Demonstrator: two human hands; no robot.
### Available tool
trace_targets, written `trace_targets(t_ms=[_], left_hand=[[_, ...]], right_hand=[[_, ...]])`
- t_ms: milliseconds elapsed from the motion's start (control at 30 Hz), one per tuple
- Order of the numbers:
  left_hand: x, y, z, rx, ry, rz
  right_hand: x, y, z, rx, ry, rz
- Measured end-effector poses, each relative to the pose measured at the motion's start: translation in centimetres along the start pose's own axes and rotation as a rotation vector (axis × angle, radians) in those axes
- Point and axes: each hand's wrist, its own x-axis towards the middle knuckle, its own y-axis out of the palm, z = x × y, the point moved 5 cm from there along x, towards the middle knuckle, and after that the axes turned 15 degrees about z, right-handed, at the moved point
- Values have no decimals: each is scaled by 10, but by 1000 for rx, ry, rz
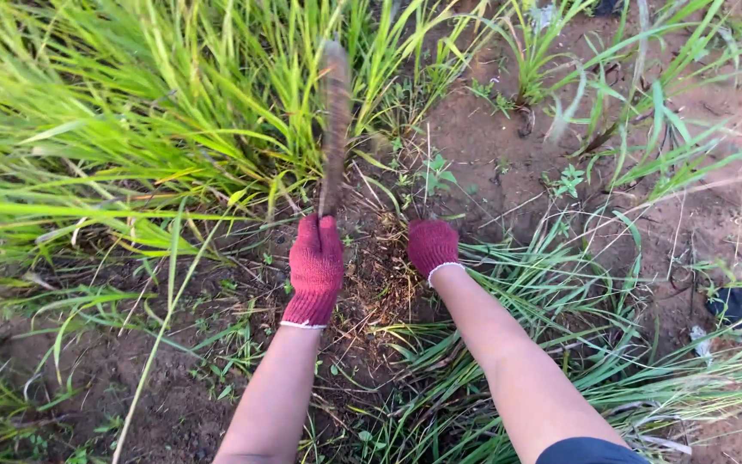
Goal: Cutting grass and weeds at ground level using a hand sickle
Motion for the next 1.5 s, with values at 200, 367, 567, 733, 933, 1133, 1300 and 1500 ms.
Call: trace_targets(t_ms=[200,367,567,733,933,1133,1300,1500], left_hand=[[10,34,33,587,-63,312],[60,22,49,508,-31,185],[26,57,68,656,-38,359],[21,21,4,559,-74,255],[39,63,100,412,-129,181],[53,54,111,706,-60,240],[22,86,113,894,-57,280],[36,103,119,512,-180,341]], right_hand=[[1,11,-14,83,-35,-10],[6,32,-23,27,-43,-30],[2,33,-29,93,-79,-92],[41,79,-44,238,-87,140],[62,106,-62,655,22,403],[52,110,-71,714,-63,328],[22,106,-75,1027,103,563],[-7,97,-146,251,-305,834]])
